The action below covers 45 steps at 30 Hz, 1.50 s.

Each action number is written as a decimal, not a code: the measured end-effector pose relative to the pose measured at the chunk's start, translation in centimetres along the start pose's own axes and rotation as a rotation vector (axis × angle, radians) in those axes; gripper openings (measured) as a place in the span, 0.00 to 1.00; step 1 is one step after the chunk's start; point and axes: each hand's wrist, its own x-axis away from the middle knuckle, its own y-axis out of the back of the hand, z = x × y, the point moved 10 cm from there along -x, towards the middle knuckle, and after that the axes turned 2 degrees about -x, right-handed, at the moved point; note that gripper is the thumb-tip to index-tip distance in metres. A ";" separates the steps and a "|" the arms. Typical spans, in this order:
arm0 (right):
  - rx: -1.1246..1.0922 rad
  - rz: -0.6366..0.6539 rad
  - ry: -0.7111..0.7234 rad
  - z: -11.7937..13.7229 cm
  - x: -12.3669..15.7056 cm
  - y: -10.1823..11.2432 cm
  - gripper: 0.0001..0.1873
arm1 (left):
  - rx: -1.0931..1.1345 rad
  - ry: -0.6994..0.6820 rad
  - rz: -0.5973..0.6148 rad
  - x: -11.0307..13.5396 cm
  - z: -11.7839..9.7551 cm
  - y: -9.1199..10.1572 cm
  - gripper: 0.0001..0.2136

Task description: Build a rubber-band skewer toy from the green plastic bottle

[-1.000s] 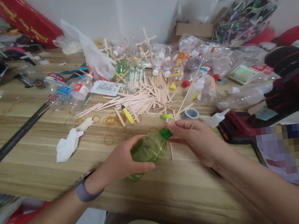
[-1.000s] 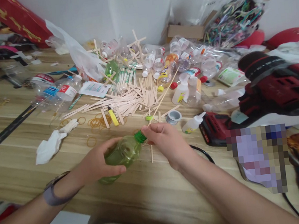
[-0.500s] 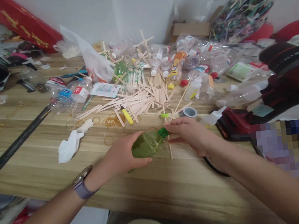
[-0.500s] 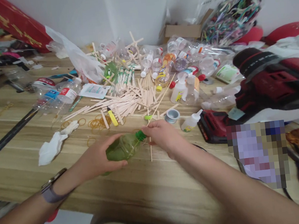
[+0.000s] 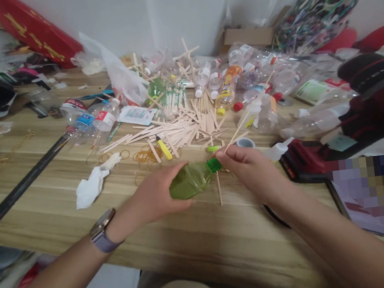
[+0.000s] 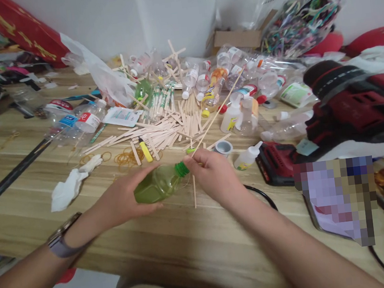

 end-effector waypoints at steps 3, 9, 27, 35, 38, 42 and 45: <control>0.047 0.025 -0.024 -0.5 -0.2 -0.3 0.14 | 0.054 0.022 0.029 -0.1 0.2 -0.1 0.37; 0.026 0.069 -0.095 -2.0 -0.4 -1.3 0.15 | 0.122 0.078 0.072 -0.4 1.1 -0.7 0.34; -0.160 0.118 -0.260 -4.1 0.5 -2.9 0.14 | 0.838 0.321 0.294 1.2 3.3 -5.3 0.29; -0.105 0.206 -0.394 -4.0 4.7 -2.6 0.20 | 1.135 0.296 0.342 5.5 -0.8 -7.6 0.23; -0.063 0.206 -0.448 -4.7 5.4 -2.5 0.20 | 1.058 0.300 0.311 6.4 -1.0 -7.9 0.25; -0.015 0.211 -0.468 -5.0 5.1 -2.6 0.19 | 0.603 0.231 0.023 6.4 -0.2 -4.2 0.25; 0.025 0.245 -0.467 -4.5 4.6 -3.1 0.18 | 0.370 0.094 -0.133 6.4 -1.2 -1.5 0.19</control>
